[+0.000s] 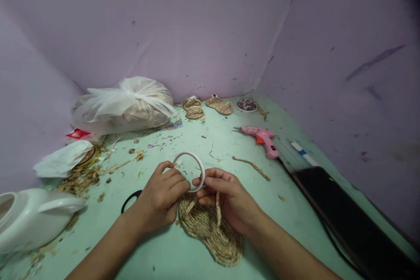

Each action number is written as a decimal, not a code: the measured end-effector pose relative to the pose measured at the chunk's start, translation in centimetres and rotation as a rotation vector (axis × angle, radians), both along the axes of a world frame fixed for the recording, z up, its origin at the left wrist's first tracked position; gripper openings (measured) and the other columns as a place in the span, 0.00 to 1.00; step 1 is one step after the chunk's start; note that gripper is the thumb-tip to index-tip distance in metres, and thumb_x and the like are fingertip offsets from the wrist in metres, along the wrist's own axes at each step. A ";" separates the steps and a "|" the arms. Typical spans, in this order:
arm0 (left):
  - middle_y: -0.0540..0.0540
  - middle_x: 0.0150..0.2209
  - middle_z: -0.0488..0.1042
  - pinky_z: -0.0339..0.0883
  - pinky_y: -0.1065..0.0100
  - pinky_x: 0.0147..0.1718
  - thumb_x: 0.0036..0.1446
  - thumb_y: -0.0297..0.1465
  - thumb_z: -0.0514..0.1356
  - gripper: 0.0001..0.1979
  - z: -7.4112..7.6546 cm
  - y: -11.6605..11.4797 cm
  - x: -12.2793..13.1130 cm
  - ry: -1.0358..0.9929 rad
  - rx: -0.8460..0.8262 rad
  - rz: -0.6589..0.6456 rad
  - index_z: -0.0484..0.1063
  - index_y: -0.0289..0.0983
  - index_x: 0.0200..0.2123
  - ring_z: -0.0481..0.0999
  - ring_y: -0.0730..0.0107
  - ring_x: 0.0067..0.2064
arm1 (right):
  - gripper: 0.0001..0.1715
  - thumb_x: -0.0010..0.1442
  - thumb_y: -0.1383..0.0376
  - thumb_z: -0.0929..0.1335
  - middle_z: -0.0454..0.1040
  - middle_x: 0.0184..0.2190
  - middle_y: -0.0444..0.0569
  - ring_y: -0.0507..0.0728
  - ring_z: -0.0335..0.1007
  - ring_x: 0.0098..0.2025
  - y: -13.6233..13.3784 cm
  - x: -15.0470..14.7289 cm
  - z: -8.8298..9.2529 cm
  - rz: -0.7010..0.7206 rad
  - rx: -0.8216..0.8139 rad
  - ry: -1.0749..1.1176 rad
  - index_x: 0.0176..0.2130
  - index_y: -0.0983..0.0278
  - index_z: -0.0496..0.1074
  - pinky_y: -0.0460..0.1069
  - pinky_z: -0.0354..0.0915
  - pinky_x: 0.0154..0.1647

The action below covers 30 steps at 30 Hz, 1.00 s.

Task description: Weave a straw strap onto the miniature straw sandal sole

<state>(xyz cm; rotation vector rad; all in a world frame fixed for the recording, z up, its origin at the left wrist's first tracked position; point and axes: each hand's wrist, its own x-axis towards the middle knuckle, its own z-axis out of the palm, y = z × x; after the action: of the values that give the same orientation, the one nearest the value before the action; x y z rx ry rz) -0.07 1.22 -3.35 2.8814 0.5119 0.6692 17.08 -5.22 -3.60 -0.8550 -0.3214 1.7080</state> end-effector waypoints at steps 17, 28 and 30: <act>0.49 0.26 0.68 0.54 0.57 0.47 0.55 0.22 0.50 0.07 -0.2 -0.2 0.2 -0.023 -0.216 0.051 0.66 0.36 0.32 0.66 0.70 0.31 | 0.09 0.49 0.75 0.65 0.77 0.29 0.55 0.51 0.74 0.26 0.3 0.0 -0.4 0.055 -0.006 0.169 0.32 0.74 0.74 0.43 0.71 0.31; 0.46 0.29 0.71 0.56 0.54 0.46 0.50 0.17 0.51 0.11 -0.8 -0.1 0.3 -0.054 -0.064 0.018 0.66 0.36 0.33 0.67 0.67 0.35 | 0.11 0.53 0.70 0.64 0.75 0.24 0.52 0.51 0.71 0.21 0.2 0.0 -0.4 0.044 -0.065 0.146 0.26 0.73 0.73 0.43 0.71 0.23; 0.45 0.30 0.72 0.56 0.54 0.45 0.49 0.17 0.51 0.12 -1.0 -0.1 0.3 -0.060 -0.035 0.006 0.65 0.36 0.34 0.67 0.66 0.35 | 0.11 0.51 0.71 0.63 0.74 0.22 0.51 0.50 0.71 0.20 0.3 -0.1 -0.4 0.031 -0.096 0.134 0.24 0.73 0.73 0.43 0.71 0.23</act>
<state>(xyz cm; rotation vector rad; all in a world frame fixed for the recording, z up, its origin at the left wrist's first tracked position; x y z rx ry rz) 0.19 1.07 -4.31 2.8187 0.5190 0.7371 17.03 -4.96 -3.96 -0.8046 -0.1638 1.8116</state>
